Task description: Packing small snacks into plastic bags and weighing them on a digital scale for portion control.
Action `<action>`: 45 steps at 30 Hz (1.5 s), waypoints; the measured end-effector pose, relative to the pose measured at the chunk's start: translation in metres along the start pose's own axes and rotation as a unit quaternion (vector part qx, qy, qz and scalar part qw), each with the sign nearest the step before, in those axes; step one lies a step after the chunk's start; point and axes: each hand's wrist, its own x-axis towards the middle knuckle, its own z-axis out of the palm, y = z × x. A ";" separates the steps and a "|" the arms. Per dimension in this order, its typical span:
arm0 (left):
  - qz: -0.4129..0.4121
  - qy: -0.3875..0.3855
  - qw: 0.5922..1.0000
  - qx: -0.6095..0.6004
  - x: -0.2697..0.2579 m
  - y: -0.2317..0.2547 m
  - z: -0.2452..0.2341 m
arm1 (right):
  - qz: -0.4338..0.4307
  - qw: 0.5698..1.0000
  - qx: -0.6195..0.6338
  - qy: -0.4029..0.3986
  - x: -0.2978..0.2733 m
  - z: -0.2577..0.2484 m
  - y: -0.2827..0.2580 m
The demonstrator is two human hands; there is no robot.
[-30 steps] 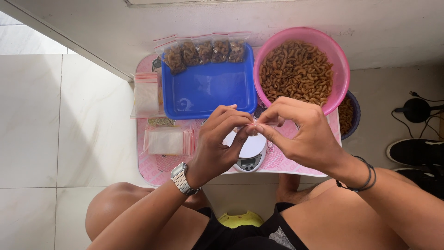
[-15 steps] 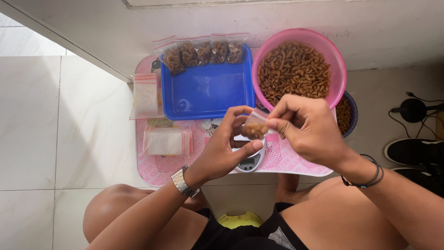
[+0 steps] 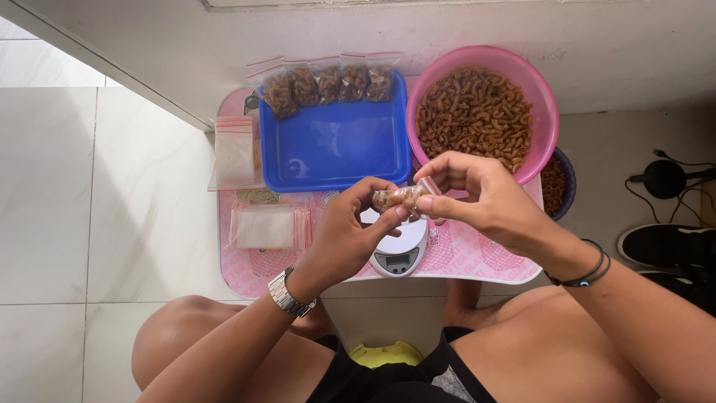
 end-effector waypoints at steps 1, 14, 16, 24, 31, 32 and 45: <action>0.000 0.000 1.000 0.000 0.001 -0.001 0.000 | 0.000 1.000 0.000 0.000 -0.001 0.000 -0.001; -0.041 -0.021 0.999 0.023 0.001 0.007 0.000 | 0.026 1.000 0.004 0.004 0.007 -0.007 0.010; -0.057 -0.023 0.998 0.011 0.002 0.006 -0.002 | 0.021 1.000 0.005 0.010 0.009 -0.010 0.012; -0.049 0.011 0.997 0.051 0.008 -0.010 -0.012 | 0.041 0.999 -0.033 0.010 0.011 -0.007 0.004; -0.037 0.024 0.976 0.215 0.009 -0.019 -0.020 | 0.065 0.981 -0.183 -0.009 0.020 -0.013 0.023; -0.036 0.015 0.966 0.254 0.008 -0.016 -0.019 | 0.061 0.969 -0.239 -0.019 0.021 -0.012 0.025; -0.103 -0.091 0.874 0.467 0.007 -0.032 -0.014 | -0.030 0.888 -0.449 -0.093 0.044 -0.007 0.086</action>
